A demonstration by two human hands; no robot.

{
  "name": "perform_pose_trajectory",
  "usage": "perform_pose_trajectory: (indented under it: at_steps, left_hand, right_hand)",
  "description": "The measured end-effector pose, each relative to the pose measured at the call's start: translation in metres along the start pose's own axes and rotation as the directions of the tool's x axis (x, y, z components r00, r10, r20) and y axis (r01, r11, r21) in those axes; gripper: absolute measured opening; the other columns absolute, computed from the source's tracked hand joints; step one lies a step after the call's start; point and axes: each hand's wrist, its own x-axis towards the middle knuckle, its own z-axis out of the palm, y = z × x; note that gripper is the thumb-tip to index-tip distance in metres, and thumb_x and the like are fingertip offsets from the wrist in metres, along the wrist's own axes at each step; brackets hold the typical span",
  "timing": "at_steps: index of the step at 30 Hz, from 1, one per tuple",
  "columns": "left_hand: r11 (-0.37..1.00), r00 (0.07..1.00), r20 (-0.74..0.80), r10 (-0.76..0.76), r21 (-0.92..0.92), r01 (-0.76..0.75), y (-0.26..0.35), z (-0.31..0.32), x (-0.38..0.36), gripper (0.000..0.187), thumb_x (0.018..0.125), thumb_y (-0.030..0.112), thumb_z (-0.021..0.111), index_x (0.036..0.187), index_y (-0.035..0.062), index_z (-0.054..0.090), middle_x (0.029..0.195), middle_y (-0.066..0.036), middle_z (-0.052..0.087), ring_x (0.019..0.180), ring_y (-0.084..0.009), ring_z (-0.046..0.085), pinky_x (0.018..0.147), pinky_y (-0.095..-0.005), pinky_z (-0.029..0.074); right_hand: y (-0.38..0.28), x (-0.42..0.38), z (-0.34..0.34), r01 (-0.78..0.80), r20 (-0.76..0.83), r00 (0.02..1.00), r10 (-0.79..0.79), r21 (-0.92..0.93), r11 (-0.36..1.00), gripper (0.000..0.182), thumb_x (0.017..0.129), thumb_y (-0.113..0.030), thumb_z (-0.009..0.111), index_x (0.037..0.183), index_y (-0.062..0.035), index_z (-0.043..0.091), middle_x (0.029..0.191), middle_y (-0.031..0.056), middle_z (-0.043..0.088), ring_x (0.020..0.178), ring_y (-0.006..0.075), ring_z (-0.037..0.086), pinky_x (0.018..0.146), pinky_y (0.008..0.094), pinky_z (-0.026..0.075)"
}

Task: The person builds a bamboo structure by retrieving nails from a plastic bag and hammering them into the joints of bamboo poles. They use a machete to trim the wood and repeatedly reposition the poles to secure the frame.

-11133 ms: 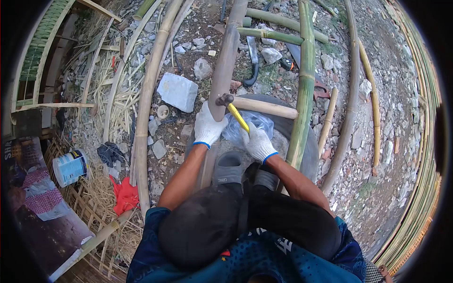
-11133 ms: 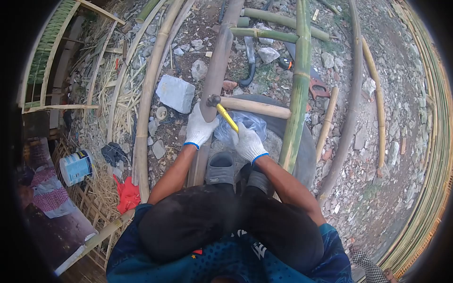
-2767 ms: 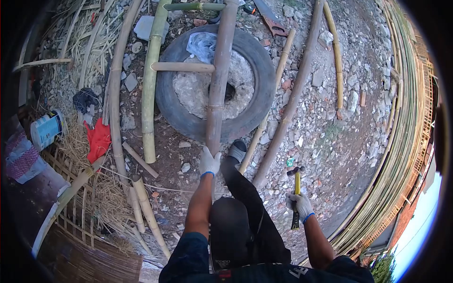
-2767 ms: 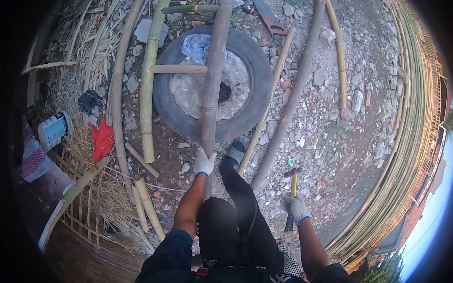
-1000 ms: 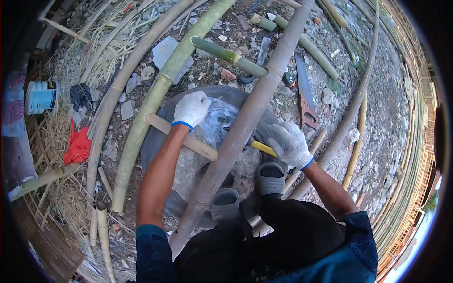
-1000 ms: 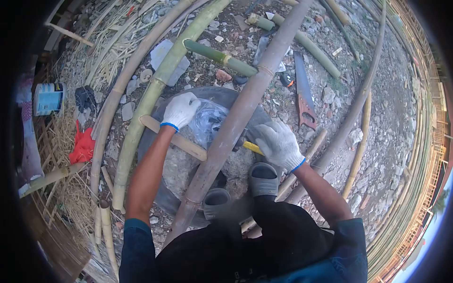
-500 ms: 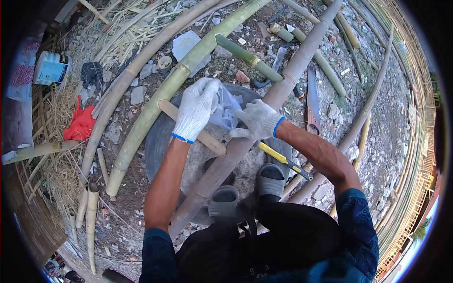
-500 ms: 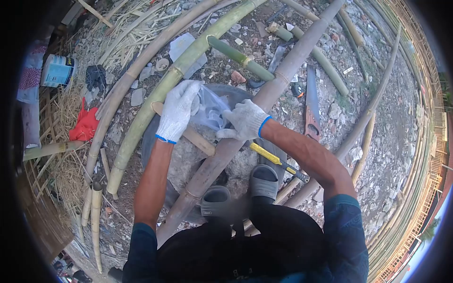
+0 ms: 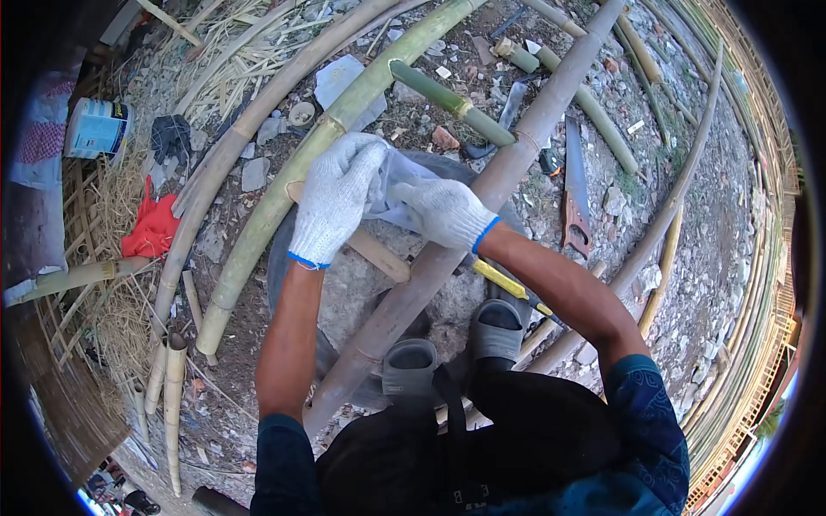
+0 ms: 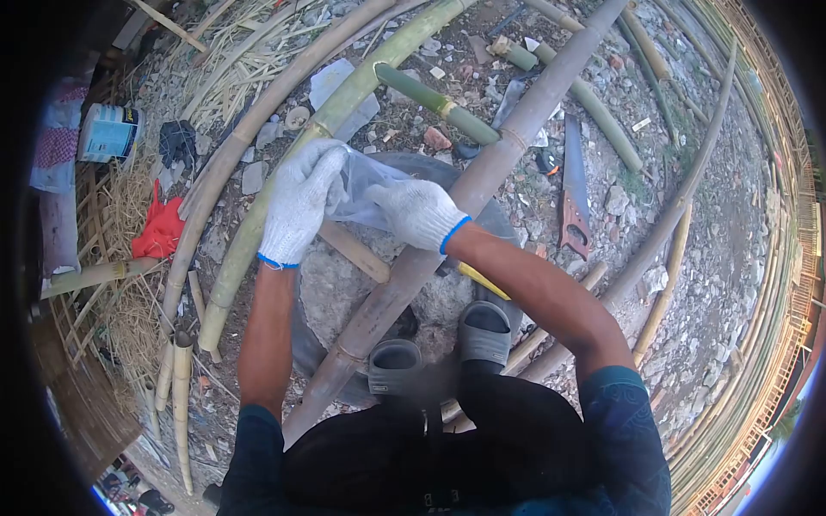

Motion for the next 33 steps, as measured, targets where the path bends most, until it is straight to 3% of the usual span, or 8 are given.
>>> perform_pose_trajectory:
  at_steps: [2, 5, 9, 13, 16, 20, 26, 33]
  left_hand:
    - [1.000, 1.000, -0.030, -0.008, -0.021, 0.007, 0.008, 0.004, 0.000, 0.026, 0.108, 0.024, 0.063, 0.111, -0.0002, 0.071, 0.068, 0.004, 0.057, 0.056, -0.0032, 0.048, 0.052, -0.0218, 0.038]
    - [0.998, 0.997, -0.079, 0.021, 0.053, -0.017, 0.027, 0.002, -0.012, 0.027, 0.107, 0.026, 0.065, 0.110, -0.0003, 0.070, 0.066, 0.003, 0.056, 0.055, -0.0036, 0.049, 0.052, -0.0223, 0.039]
    - [0.998, 0.991, -0.120, 0.055, -0.001, -0.055, 0.038, -0.011, -0.026, 0.029, 0.107, 0.028, 0.065, 0.113, -0.0001, 0.070, 0.067, 0.002, 0.059, 0.053, -0.0041, 0.050, 0.052, -0.0226, 0.041]
    - [0.982, 0.967, -0.245, 0.069, 0.190, -0.022, 0.033, -0.016, -0.023, 0.024, 0.105, 0.022, 0.065, 0.113, -0.0005, 0.069, 0.088, -0.004, 0.068, 0.078, -0.0099, 0.063, 0.070, -0.0285, 0.050]
    - [0.747, 0.835, -0.142, 0.532, 0.544, -0.383, -0.004, -0.014, -0.008, 0.015, 0.100, 0.014, 0.065, 0.111, 0.0082, 0.074, 0.107, -0.012, 0.069, 0.093, -0.0249, 0.068, 0.081, -0.0401, 0.053]
    - [0.435, 0.927, 0.124, 0.354, 0.856, -0.280, -0.023, -0.028, 0.005, 0.019, 0.091, 0.006, 0.065, 0.104, 0.0133, 0.076, 0.097, -0.017, 0.066, 0.103, -0.0397, 0.064, 0.091, -0.0471, 0.051]
    - [0.493, 0.974, 0.030, 0.223, 0.859, -0.139, -0.015, -0.027, -0.013, 0.021, 0.098, 0.010, 0.061, 0.112, 0.0117, 0.077, 0.100, -0.017, 0.071, 0.096, -0.0399, 0.070, 0.086, -0.0478, 0.054]
    - [0.698, 0.953, -0.009, 0.304, 0.683, -0.216, 0.017, -0.028, -0.041, 0.021, 0.100, 0.010, 0.059, 0.114, 0.0051, 0.073, 0.118, -0.018, 0.072, 0.109, -0.0372, 0.070, 0.094, -0.0423, 0.054]
  right_hand:
    - [0.008, 0.013, 0.004, -0.128, 0.163, 0.974, 0.159, -0.185, 0.974, 0.044, 0.093, -0.024, 0.069, 0.135, -0.0126, 0.063, 0.093, 0.0173, 0.074, 0.086, 0.0355, 0.074, 0.071, 0.0481, 0.059]
    - [-0.012, 0.024, -0.023, -0.150, 0.140, 0.974, 0.179, -0.196, 0.969, 0.049, 0.094, -0.030, 0.070, 0.138, -0.0110, 0.061, 0.095, 0.0183, 0.075, 0.087, 0.0353, 0.075, 0.069, 0.0470, 0.059]
    - [-0.011, 0.031, -0.008, 0.022, -0.164, 0.985, -0.045, -0.142, 0.990, 0.061, 0.090, -0.041, 0.074, 0.141, -0.0104, 0.060, 0.100, 0.0188, 0.075, 0.088, 0.0365, 0.075, 0.071, 0.0468, 0.059]
    - [-0.009, 0.038, -0.011, -0.085, -0.051, 0.996, 0.079, -0.121, 0.989, 0.064, 0.086, -0.042, 0.078, 0.139, -0.0117, 0.061, 0.109, 0.0188, 0.076, 0.095, 0.0375, 0.075, 0.078, 0.0477, 0.061]
    - [0.001, 0.043, -0.008, -0.130, 0.040, 0.990, 0.136, -0.129, 0.983, 0.053, 0.088, -0.038, 0.076, 0.131, -0.0104, 0.066, 0.112, 0.0183, 0.076, 0.097, 0.0373, 0.075, 0.080, 0.0480, 0.061]
    - [0.006, 0.051, -0.003, -0.251, 0.250, 0.925, 0.287, -0.167, 0.953, 0.044, 0.086, -0.039, 0.074, 0.118, -0.0087, 0.075, 0.108, 0.0199, 0.077, 0.099, 0.0395, 0.074, 0.084, 0.0498, 0.060]
    - [-0.010, 0.054, -0.019, -0.296, 0.388, 0.847, 0.363, -0.222, 0.929, 0.047, 0.086, -0.048, 0.072, 0.111, -0.0081, 0.077, 0.106, 0.0216, 0.077, 0.098, 0.0407, 0.075, 0.084, 0.0501, 0.061]
    - [-0.029, 0.052, -0.052, -0.159, 0.482, 0.827, 0.290, -0.294, 0.942, 0.043, 0.085, -0.040, 0.071, 0.108, -0.0041, 0.077, 0.100, 0.0234, 0.077, 0.097, 0.0397, 0.075, 0.085, 0.0496, 0.061]
